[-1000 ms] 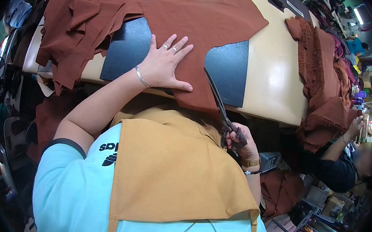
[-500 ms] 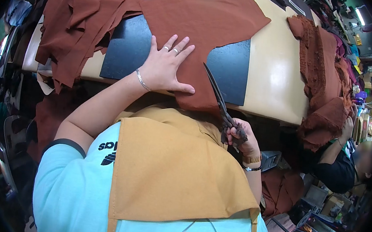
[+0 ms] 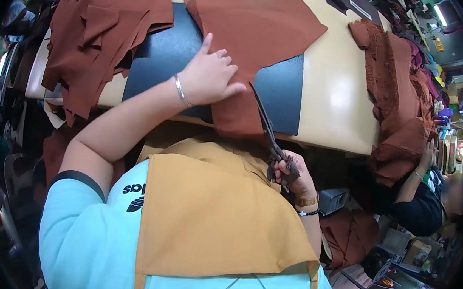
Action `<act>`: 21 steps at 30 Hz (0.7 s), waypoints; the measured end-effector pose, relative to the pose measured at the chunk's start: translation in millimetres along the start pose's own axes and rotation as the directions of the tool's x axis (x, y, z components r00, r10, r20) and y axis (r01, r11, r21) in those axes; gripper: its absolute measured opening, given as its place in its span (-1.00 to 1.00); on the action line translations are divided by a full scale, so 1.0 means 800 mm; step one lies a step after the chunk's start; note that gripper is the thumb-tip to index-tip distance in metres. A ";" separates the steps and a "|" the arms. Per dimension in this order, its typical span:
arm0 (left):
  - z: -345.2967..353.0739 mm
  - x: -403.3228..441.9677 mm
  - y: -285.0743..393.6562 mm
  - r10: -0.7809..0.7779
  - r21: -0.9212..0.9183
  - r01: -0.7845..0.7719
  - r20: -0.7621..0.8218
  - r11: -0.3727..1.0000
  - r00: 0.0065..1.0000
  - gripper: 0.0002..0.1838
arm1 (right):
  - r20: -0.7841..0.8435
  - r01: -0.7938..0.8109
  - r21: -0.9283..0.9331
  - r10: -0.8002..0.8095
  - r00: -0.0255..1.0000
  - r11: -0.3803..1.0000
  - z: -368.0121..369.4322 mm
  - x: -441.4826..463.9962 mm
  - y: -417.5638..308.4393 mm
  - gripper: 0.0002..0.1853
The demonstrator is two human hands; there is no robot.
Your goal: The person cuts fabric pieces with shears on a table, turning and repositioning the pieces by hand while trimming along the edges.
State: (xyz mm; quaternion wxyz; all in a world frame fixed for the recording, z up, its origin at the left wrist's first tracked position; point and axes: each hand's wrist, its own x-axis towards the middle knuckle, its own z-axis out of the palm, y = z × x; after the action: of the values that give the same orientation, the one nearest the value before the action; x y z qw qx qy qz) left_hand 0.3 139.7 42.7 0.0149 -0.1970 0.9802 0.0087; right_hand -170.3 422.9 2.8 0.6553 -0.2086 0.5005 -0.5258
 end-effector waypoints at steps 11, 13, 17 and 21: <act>0.011 0.052 -0.064 0.268 -0.051 -0.266 0.016 0.963 0.963 0.19 | 0.027 -0.004 -0.039 0.005 1.000 0.999 -0.007 0.006 -0.002 -0.72; 0.016 0.047 -0.063 0.250 -0.088 -0.248 0.008 0.965 0.968 0.21 | 0.022 -0.004 -0.016 0.004 1.000 1.000 -0.007 0.011 -0.001 -0.71; 0.020 0.036 -0.056 0.189 -0.146 -0.182 0.040 0.972 0.981 0.21 | -0.012 -0.006 0.030 0.007 1.000 1.000 0.001 0.018 -0.003 -0.69; 0.031 0.025 -0.051 0.139 -0.141 -0.138 -0.004 0.980 0.990 0.20 | -0.002 -0.015 0.005 0.015 1.000 1.000 -0.001 0.014 -0.003 -0.68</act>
State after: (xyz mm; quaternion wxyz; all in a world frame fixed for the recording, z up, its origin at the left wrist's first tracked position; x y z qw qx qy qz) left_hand -1.6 94.7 16.8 0.0030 -0.1288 0.9885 0.0793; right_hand -172.7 412.2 -0.2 0.6593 -0.2024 0.5015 -0.5224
